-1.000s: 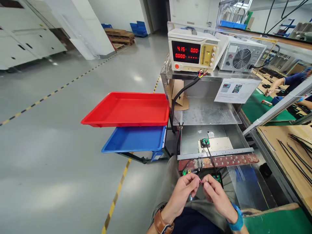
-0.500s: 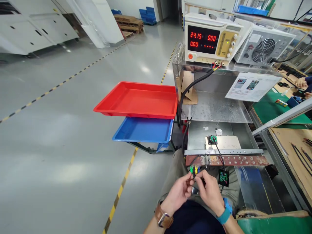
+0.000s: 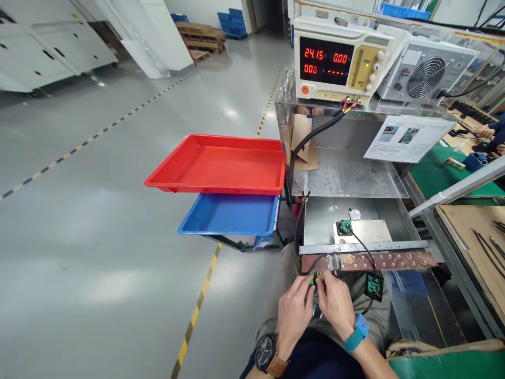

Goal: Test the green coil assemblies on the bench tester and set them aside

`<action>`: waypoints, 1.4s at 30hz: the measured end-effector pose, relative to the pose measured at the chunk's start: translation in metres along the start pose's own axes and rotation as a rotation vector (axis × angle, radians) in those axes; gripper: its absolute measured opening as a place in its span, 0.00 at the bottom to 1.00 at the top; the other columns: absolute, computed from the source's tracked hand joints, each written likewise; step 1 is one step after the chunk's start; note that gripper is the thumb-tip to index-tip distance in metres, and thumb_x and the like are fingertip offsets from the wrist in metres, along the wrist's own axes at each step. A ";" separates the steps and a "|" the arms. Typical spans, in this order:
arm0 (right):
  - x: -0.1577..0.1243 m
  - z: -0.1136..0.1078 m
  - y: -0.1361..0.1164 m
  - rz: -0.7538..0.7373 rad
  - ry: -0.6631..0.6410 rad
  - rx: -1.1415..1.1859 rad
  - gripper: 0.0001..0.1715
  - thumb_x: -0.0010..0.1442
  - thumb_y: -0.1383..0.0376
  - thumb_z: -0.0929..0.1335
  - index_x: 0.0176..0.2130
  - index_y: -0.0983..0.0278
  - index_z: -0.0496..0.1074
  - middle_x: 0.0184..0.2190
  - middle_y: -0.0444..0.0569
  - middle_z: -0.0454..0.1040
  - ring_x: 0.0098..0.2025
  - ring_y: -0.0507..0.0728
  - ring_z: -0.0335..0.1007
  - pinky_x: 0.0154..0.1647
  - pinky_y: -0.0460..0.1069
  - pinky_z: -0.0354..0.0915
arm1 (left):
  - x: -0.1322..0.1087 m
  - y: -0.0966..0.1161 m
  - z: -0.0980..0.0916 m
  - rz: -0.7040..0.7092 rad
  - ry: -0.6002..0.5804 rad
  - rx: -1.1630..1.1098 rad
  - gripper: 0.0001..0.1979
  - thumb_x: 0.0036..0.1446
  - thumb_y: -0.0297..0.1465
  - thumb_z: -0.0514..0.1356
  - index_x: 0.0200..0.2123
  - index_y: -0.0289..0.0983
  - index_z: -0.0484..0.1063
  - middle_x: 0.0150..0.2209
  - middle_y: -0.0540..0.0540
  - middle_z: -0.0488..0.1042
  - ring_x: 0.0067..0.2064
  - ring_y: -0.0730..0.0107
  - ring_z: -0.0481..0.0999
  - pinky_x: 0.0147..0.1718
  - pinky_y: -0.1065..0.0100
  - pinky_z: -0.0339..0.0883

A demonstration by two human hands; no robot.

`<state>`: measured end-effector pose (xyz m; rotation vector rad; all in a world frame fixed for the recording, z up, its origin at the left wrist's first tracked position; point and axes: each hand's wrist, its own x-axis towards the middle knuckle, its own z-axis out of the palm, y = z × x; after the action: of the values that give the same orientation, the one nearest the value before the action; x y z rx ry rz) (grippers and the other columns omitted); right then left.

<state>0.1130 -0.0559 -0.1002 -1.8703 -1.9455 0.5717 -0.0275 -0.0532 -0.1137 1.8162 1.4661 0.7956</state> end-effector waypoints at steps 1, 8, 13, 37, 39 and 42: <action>0.000 0.000 -0.001 0.013 -0.007 0.007 0.14 0.71 0.66 0.56 0.35 0.62 0.65 0.27 0.49 0.75 0.27 0.56 0.73 0.28 0.49 0.49 | 0.001 0.000 0.001 0.016 -0.001 0.037 0.16 0.69 0.33 0.51 0.52 0.42 0.76 0.46 0.43 0.80 0.45 0.61 0.81 0.41 0.66 0.74; 0.001 0.001 -0.008 0.110 -0.051 0.022 0.12 0.71 0.67 0.57 0.38 0.64 0.67 0.29 0.50 0.77 0.29 0.57 0.75 0.28 0.48 0.51 | 0.004 -0.005 0.003 0.058 -0.003 0.071 0.16 0.69 0.31 0.51 0.51 0.42 0.77 0.46 0.44 0.80 0.44 0.63 0.81 0.42 0.67 0.74; 0.004 0.002 -0.005 0.142 -0.059 0.058 0.12 0.71 0.68 0.59 0.38 0.64 0.68 0.30 0.50 0.78 0.32 0.57 0.76 0.29 0.47 0.53 | 0.004 -0.003 0.004 0.051 -0.012 0.110 0.16 0.69 0.30 0.51 0.50 0.40 0.77 0.46 0.43 0.80 0.44 0.62 0.81 0.43 0.65 0.74; 0.012 -0.002 -0.004 0.119 -0.131 0.007 0.09 0.67 0.69 0.62 0.41 0.65 0.72 0.32 0.54 0.80 0.34 0.61 0.78 0.28 0.49 0.54 | 0.014 -0.010 0.004 -0.007 0.038 0.240 0.18 0.64 0.35 0.51 0.41 0.41 0.81 0.42 0.44 0.82 0.41 0.60 0.83 0.39 0.64 0.77; 0.015 -0.005 -0.003 0.129 -0.146 0.037 0.09 0.66 0.69 0.63 0.40 0.66 0.73 0.33 0.56 0.80 0.36 0.62 0.79 0.30 0.48 0.57 | 0.015 -0.011 0.004 -0.058 0.020 0.249 0.18 0.63 0.37 0.51 0.42 0.42 0.81 0.43 0.45 0.83 0.42 0.59 0.83 0.41 0.62 0.76; 0.019 -0.010 -0.002 0.130 -0.163 0.093 0.09 0.63 0.69 0.65 0.41 0.66 0.74 0.35 0.58 0.81 0.37 0.64 0.80 0.32 0.49 0.63 | 0.016 -0.014 0.004 -0.119 0.003 0.280 0.19 0.61 0.39 0.51 0.42 0.42 0.82 0.44 0.44 0.83 0.43 0.57 0.83 0.43 0.60 0.76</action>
<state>0.1156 -0.0364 -0.0911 -1.9557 -1.8685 0.8638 -0.0293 -0.0357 -0.1259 1.9058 1.7407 0.5559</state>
